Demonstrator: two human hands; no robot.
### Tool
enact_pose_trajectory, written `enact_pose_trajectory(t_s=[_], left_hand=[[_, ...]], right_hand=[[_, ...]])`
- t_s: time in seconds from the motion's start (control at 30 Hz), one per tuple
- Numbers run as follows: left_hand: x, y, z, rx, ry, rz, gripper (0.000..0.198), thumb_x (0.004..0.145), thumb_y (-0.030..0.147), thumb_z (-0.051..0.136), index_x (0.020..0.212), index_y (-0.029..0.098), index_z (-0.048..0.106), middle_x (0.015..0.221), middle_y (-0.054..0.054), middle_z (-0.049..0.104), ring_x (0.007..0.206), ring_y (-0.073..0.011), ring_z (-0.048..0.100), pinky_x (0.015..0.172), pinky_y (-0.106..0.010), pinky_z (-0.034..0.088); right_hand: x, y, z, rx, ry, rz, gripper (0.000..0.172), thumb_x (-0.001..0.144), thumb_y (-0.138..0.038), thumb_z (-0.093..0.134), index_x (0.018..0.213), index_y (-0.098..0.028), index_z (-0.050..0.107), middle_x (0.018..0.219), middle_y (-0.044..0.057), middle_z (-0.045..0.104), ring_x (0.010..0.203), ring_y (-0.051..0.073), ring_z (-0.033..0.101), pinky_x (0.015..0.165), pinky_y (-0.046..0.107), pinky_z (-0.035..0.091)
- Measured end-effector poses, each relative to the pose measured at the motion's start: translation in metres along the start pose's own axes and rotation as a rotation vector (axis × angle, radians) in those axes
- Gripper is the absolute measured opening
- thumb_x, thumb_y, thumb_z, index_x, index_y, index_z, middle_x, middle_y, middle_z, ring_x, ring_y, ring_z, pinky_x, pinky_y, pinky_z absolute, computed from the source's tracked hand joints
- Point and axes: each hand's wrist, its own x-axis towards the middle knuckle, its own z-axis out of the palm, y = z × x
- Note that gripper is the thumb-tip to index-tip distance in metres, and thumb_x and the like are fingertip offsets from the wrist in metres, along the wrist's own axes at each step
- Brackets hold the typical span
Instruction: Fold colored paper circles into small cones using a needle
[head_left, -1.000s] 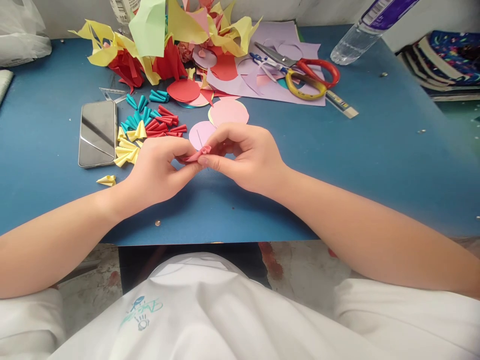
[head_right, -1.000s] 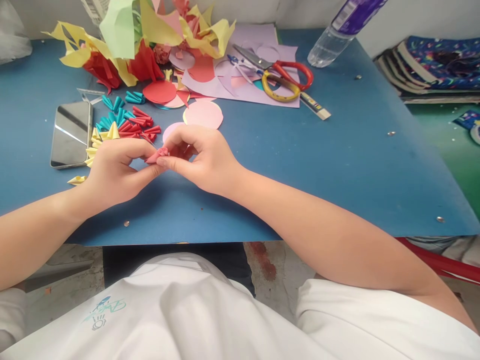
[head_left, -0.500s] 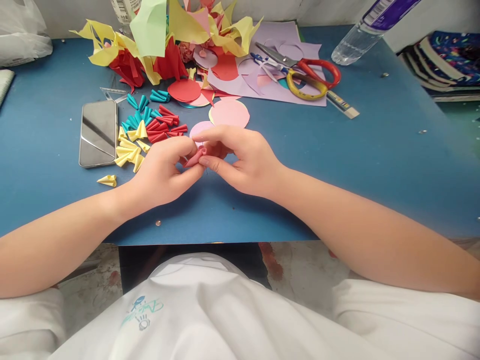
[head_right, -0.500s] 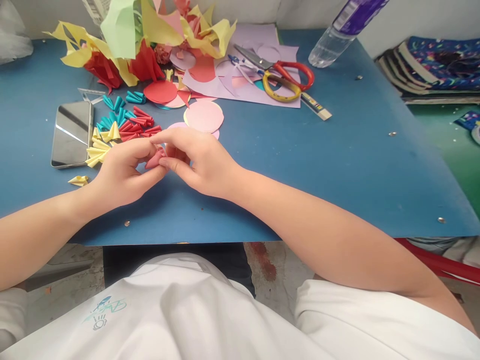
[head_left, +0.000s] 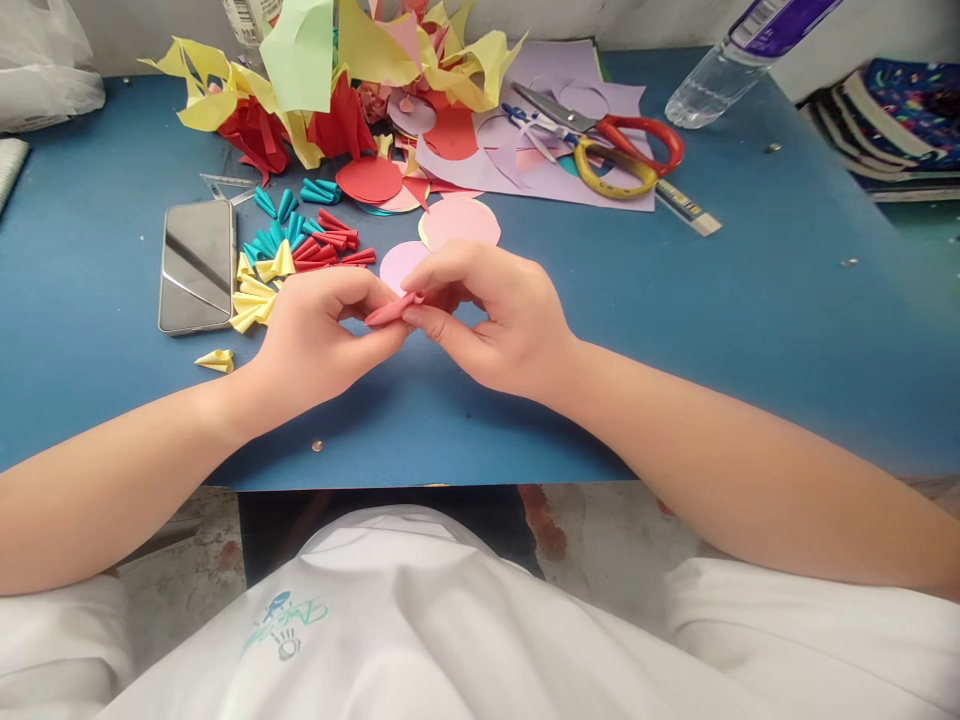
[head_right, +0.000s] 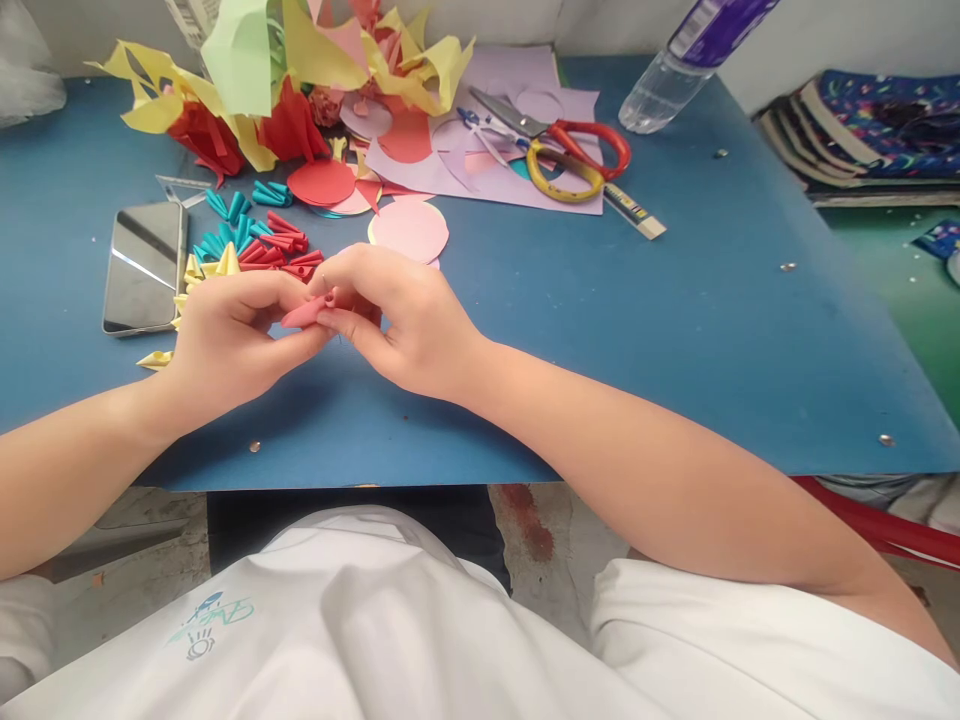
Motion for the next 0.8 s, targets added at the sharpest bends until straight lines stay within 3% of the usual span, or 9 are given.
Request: enact_pose_trajectory(t_s=[0.13,0.3,0.47,0.6,0.73,0.8], left_hand=[[-0.001,-0.004,0.003,-0.059,0.03,-0.012,0.023,0.092,0.035,0.091,0.079,0.028,0.073,0.081,0.0,0.08,0.073,-0.0195,0.068,0.07,-0.038,0.063],[-0.003,-0.002,0.002,-0.036,0.046,-0.056,0.02,0.093,0.038,0.091,0.083,0.027,0.077,0.085,-0.002,0.083,0.08,-0.0229,0.075,0.078,-0.04,0.067],[-0.004,0.002,-0.001,-0.063,0.035,-0.101,0.028,0.093,0.047,0.1,0.083,0.029,0.081,0.086,-0.005,0.083,0.083,-0.0267,0.075,0.081,-0.045,0.067],[-0.005,0.006,-0.002,-0.097,0.029,-0.173,0.036,0.089,0.058,0.107,0.083,0.031,0.084,0.089,-0.006,0.084,0.09,-0.0312,0.079,0.089,-0.05,0.07],[-0.003,0.004,-0.003,-0.122,0.013,-0.134,0.033,0.091,0.05,0.106,0.083,0.029,0.082,0.088,-0.006,0.083,0.086,-0.0289,0.079,0.085,-0.048,0.069],[-0.001,-0.001,-0.002,-0.135,-0.006,-0.076,0.027,0.095,0.04,0.101,0.085,0.028,0.08,0.087,-0.004,0.081,0.082,-0.0252,0.077,0.08,-0.045,0.068]], right_hand=[[0.001,0.003,0.0,0.0,-0.011,0.101,0.026,0.114,-0.057,0.09,0.114,-0.034,0.077,0.105,0.002,0.087,0.084,0.024,0.079,0.081,0.044,0.074],[0.0,0.002,0.002,0.084,0.062,0.067,0.024,0.111,-0.049,0.094,0.107,-0.034,0.076,0.098,0.0,0.082,0.081,0.023,0.077,0.077,0.043,0.07],[0.001,-0.001,0.004,0.124,0.061,0.163,0.035,0.103,-0.054,0.105,0.102,-0.033,0.076,0.098,0.001,0.081,0.079,0.022,0.073,0.08,0.043,0.072],[0.001,-0.004,0.004,0.131,0.071,0.163,0.034,0.104,-0.052,0.105,0.101,-0.032,0.077,0.098,0.001,0.081,0.078,0.021,0.072,0.079,0.043,0.073],[0.0,-0.004,0.005,0.102,0.106,0.102,0.023,0.11,-0.044,0.096,0.105,-0.03,0.078,0.098,0.0,0.081,0.08,0.021,0.077,0.077,0.043,0.073],[0.0,-0.002,0.004,0.106,0.098,0.117,0.026,0.109,-0.049,0.097,0.103,-0.031,0.079,0.098,0.001,0.083,0.082,0.022,0.078,0.08,0.044,0.074]])
